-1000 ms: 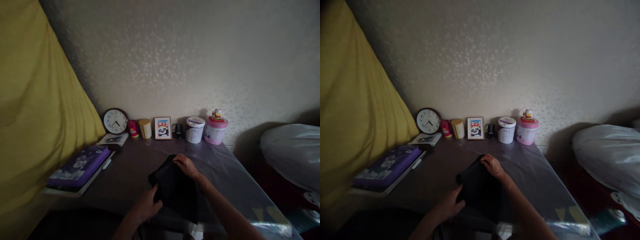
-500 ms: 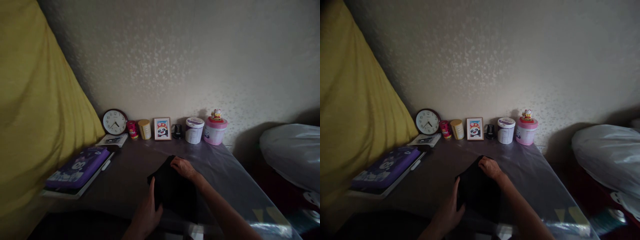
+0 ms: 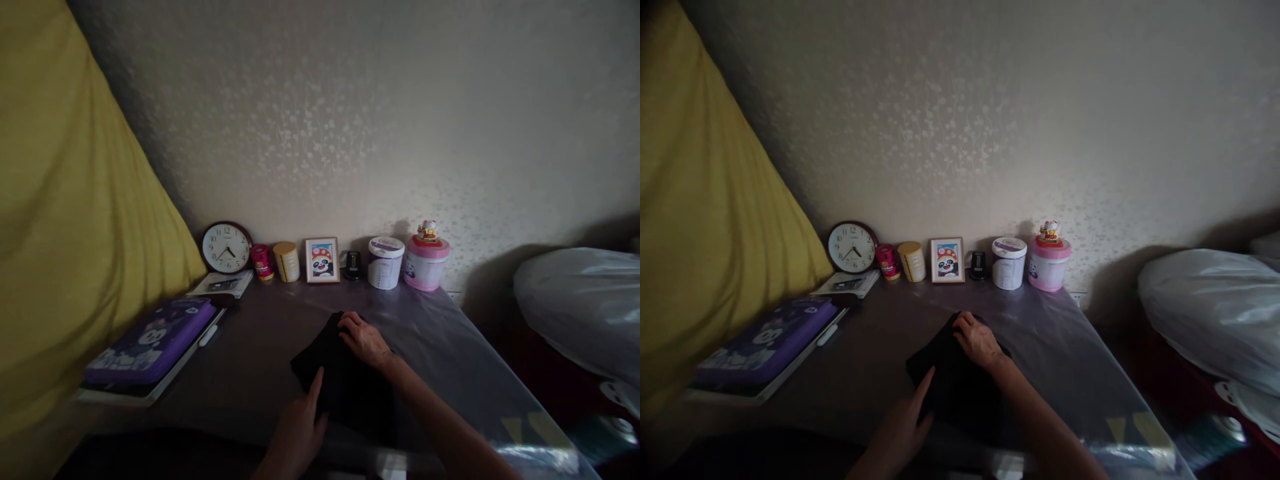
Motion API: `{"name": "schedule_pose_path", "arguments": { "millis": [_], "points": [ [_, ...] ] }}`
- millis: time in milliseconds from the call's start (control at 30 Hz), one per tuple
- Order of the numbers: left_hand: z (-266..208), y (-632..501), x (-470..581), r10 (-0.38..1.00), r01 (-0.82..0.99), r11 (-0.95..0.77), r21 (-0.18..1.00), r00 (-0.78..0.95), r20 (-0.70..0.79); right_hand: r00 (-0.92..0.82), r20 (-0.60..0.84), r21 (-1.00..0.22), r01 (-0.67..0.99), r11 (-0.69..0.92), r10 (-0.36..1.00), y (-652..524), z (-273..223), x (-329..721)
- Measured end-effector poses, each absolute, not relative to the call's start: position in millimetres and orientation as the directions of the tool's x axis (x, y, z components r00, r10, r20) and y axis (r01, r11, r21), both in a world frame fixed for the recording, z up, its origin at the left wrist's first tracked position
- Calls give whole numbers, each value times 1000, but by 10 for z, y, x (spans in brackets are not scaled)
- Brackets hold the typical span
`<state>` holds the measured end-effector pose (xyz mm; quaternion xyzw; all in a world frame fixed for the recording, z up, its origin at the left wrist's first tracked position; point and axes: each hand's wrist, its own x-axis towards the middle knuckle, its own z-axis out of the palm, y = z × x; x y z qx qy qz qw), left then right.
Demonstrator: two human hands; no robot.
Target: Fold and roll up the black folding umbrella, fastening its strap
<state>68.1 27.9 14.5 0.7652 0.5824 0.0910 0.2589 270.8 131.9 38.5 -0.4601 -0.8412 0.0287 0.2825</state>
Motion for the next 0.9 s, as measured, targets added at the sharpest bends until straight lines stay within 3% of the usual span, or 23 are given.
{"name": "schedule_pose_path", "arguments": {
  "millis": [267,533,733,800,900],
  "points": [
    [172,268,719,942,837,-151,526,283,-180,-633,455,-200,612,765,626,1026,377,2640],
    [155,251,728,944,845,-158,511,282,-173,-510,485,-179,738,651,711,1343,123,2796],
    [101,247,713,944,827,-164,538,291,-159,-303,498,-193,874,445,812,1466,184,2986],
    [120,244,721,944,838,-154,523,281,-172,-309,529,-212,854,476,791,1418,229,2994],
    [164,237,745,946,859,-131,495,258,-198,-460,509,-210,754,623,728,1341,254,2952]
  ]
}}
